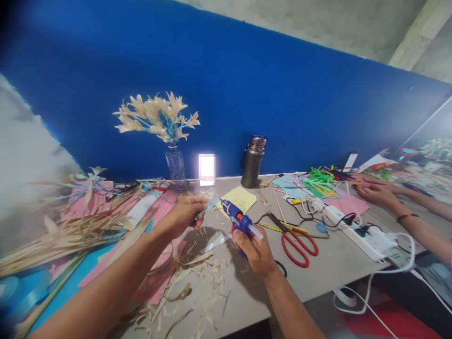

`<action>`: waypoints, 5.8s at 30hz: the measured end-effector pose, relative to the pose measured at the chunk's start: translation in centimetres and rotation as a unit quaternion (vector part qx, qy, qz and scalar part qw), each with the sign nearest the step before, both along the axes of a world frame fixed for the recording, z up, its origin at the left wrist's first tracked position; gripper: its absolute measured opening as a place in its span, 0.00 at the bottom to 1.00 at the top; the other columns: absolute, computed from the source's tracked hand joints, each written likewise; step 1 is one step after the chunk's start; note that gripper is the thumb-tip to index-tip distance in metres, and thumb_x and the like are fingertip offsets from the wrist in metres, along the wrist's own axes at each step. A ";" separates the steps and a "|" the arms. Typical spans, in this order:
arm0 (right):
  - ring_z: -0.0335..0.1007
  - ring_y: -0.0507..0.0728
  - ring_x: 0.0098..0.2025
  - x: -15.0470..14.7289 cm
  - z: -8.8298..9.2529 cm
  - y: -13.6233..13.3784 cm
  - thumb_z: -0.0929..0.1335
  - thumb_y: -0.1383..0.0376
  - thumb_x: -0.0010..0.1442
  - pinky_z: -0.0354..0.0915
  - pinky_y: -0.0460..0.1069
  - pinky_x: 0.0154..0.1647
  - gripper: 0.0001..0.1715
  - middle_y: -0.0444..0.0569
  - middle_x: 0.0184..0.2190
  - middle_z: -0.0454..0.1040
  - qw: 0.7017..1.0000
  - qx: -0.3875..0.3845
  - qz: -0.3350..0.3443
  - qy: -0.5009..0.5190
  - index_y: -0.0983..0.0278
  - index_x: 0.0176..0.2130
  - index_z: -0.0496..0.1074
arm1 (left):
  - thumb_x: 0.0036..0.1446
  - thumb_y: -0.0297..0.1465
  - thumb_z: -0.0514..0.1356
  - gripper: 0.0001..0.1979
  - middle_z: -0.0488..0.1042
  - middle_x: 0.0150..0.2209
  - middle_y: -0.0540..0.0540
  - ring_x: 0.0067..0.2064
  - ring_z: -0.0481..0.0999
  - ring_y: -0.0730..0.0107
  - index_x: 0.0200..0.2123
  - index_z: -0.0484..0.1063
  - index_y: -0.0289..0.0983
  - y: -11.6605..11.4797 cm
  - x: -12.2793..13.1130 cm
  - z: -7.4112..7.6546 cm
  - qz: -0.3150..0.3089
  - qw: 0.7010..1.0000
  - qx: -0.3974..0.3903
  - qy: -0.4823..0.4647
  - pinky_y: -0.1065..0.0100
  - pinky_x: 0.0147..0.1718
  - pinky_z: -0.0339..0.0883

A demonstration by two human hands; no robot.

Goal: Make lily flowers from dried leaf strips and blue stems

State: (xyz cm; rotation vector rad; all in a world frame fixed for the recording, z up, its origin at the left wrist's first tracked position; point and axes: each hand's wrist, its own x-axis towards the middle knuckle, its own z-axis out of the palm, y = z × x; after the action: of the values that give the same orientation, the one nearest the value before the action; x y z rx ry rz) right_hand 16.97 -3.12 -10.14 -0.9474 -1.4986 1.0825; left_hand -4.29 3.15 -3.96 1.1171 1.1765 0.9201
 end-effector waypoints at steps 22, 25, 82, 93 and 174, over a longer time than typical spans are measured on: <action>0.56 0.51 0.24 -0.1 1.1 1.3 0.67 0.45 0.62 0.55 0.46 0.24 0.27 0.42 0.20 0.62 0.994 -0.009 -0.045 -0.104 0.66 0.31 0.73 | 0.46 0.25 0.56 0.05 0.62 0.11 0.55 0.10 0.61 0.76 0.21 0.68 0.36 -0.1 0.0 0.1 -0.008 1.000 0.007 0.029 0.75 0.12 0.50; 0.59 0.51 0.24 0.7 0.7 0.9 0.68 0.44 0.62 0.57 0.46 0.25 0.28 0.43 0.22 0.65 0.998 -0.034 -0.043 -0.037 0.67 0.35 0.75 | 0.45 0.25 0.56 0.04 0.62 0.11 0.55 0.10 0.61 0.76 0.20 0.67 0.36 0.1 0.0 -0.1 -0.006 1.000 0.013 0.026 0.75 0.12 0.49; 0.73 0.57 0.31 -8.6 2.0 6.1 0.71 0.62 0.57 0.60 0.48 0.33 0.09 0.49 0.26 0.79 0.907 0.001 -0.037 -0.419 0.63 0.27 0.77 | 0.41 0.31 0.72 0.13 0.68 0.21 0.54 0.22 0.65 0.79 0.27 0.72 0.33 -0.3 -5.5 3.9 0.116 0.972 0.093 -0.183 0.74 0.24 0.63; 0.74 0.60 0.32 -12.9 1.1 8.6 0.69 0.67 0.56 0.61 0.49 0.34 0.11 0.53 0.25 0.77 0.908 0.008 -0.075 -0.412 0.64 0.23 0.74 | 0.36 0.35 0.72 0.15 0.71 0.20 0.52 0.20 0.69 0.75 0.24 0.72 0.34 -4.1 -8.3 -4.3 0.168 0.980 0.036 -0.097 0.72 0.22 0.64; 0.69 0.53 0.25 -13.0 0.7 2.2 0.69 0.65 0.59 0.61 0.46 0.29 0.08 0.43 0.23 0.77 0.971 0.063 -0.041 -0.226 0.61 0.28 0.74 | 0.44 0.29 0.63 0.04 0.69 0.20 0.53 0.21 0.64 0.77 0.26 0.77 0.35 -5.7 -6.3 -5.1 0.208 0.973 0.080 -0.061 0.75 0.20 0.57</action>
State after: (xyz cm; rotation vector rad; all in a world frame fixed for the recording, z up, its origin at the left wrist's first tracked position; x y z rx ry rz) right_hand 4.01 -0.88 -9.48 -1.2071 -1.8527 0.7284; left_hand -10.54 -2.59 -9.09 0.9367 1.2755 1.4071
